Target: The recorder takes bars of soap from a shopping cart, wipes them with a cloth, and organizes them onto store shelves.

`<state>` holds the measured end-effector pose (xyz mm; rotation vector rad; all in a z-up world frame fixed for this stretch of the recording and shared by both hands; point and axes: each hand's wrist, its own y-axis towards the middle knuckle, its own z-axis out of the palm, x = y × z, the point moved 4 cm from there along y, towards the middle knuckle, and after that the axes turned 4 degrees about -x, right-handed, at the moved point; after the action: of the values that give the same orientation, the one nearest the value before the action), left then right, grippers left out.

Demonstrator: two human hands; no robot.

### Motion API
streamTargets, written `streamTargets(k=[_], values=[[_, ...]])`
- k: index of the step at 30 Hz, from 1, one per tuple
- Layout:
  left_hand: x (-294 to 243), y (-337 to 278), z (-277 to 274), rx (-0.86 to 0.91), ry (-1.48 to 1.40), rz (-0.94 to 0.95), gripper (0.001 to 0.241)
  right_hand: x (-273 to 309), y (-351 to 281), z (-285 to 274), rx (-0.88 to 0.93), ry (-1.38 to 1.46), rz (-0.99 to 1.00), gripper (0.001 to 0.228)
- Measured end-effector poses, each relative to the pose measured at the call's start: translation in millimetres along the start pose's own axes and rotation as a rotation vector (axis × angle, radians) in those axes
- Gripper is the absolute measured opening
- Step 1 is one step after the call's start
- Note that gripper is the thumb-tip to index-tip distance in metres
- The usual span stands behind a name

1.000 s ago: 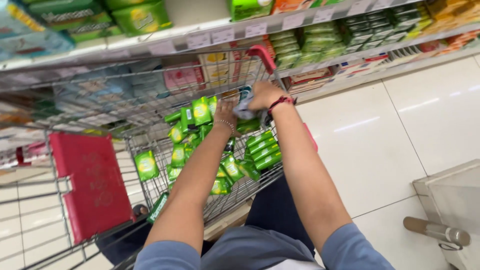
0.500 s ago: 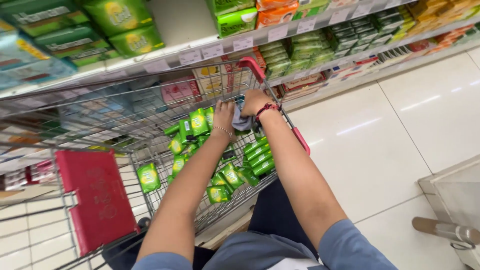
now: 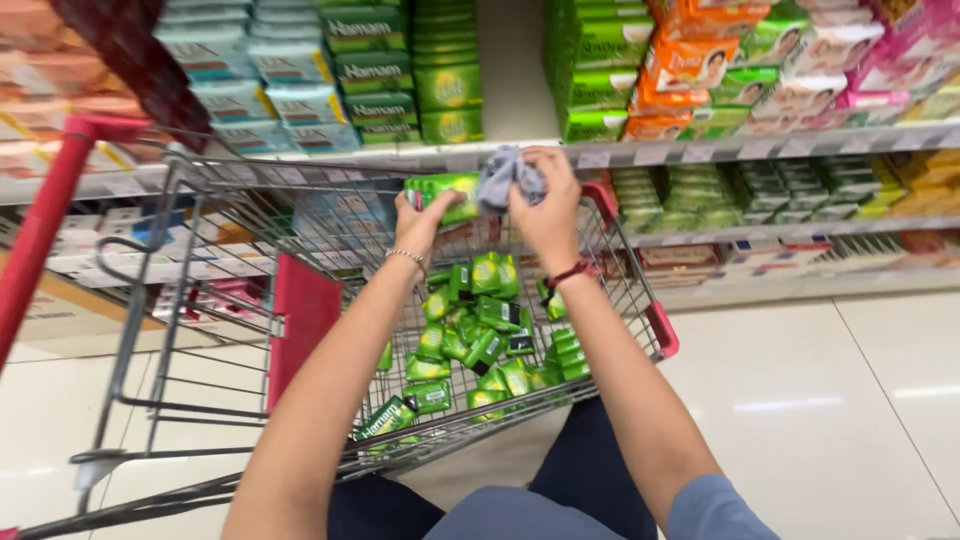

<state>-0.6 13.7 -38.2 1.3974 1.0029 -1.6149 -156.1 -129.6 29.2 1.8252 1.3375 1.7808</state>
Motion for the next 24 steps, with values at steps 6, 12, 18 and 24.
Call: streamTargets(k=[6,12,18,24], values=[[-60,-25,-10,0.338,-0.821,-0.113,0.063,126,-18,37,-0.018,-0.005,-0.349,0.047],[-29,0,-19,0.166,-0.582,-0.144,0.051,82,-26,52,-0.01,-0.136,-0.464,0.047],[5,9,-2,-0.058,-0.53,-0.238,0.062,65,-30,52,-0.014,-0.278,-0.301,0.048],[49,43,-11,-0.085,-0.572,-0.138,0.065,81,-38,59,0.115,-0.279,-0.359,0.05]])
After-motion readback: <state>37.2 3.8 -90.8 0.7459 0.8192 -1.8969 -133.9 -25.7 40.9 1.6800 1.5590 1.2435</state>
